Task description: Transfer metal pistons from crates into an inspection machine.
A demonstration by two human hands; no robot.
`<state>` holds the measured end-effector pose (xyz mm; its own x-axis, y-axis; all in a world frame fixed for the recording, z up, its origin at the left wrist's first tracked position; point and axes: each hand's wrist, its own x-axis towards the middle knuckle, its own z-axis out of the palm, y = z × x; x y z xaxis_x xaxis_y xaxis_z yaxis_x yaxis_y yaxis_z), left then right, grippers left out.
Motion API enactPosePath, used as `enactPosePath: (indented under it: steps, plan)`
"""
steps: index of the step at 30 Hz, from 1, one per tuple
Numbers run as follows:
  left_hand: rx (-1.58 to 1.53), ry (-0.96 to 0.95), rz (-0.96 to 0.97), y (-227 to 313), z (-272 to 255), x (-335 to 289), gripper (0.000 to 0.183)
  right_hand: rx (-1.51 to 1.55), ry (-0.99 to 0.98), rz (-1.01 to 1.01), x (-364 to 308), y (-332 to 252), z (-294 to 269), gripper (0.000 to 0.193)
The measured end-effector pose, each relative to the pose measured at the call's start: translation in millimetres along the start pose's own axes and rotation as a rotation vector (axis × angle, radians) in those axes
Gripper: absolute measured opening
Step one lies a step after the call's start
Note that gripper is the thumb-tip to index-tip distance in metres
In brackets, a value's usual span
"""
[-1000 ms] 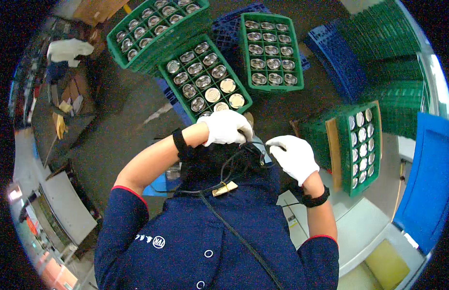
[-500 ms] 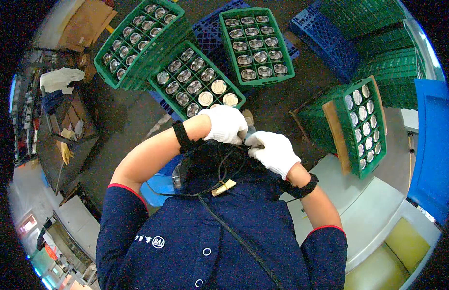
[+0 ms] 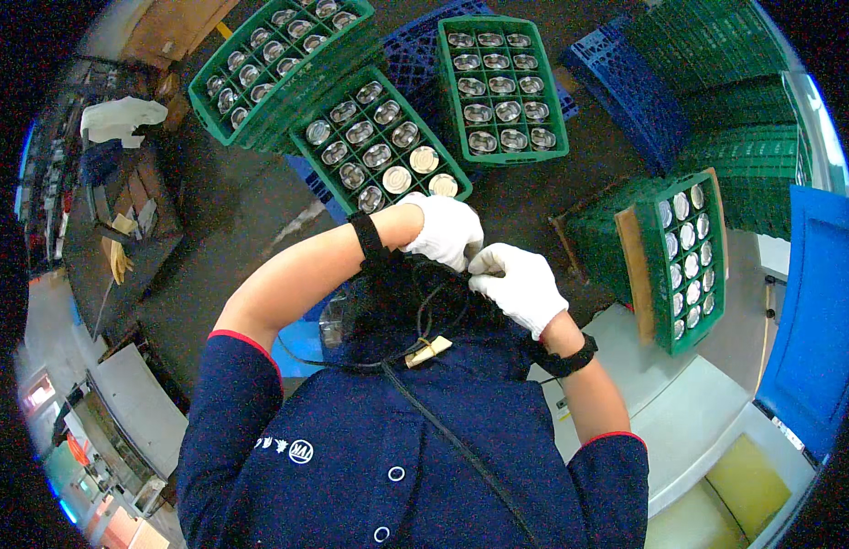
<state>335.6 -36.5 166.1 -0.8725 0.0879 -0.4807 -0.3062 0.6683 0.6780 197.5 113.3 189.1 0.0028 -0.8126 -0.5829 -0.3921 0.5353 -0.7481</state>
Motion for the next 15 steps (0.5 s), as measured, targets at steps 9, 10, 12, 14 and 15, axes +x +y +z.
enactPosePath:
  steps: [9,10,12,14,15]
  plan:
    - [-0.144,-0.077,0.001,1,-7,15,0.031,-0.211,0.175,0.127,-6,9,-1,0.044]
    - [-0.123,-0.118,-0.007,7,-11,15,0.031,-0.21,0.181,0.117,-6,11,0,0.047]
    - [-0.033,-0.168,-0.011,19,-20,16,0.03,-0.204,0.191,0.11,-7,15,1,0.05]
    - [0.056,-0.212,-0.018,24,-19,23,0.029,-0.206,0.181,0.092,-8,17,2,0.05]
    - [0.121,-0.181,0.001,21,-12,31,0.028,-0.203,0.183,0.092,-9,15,1,0.05]
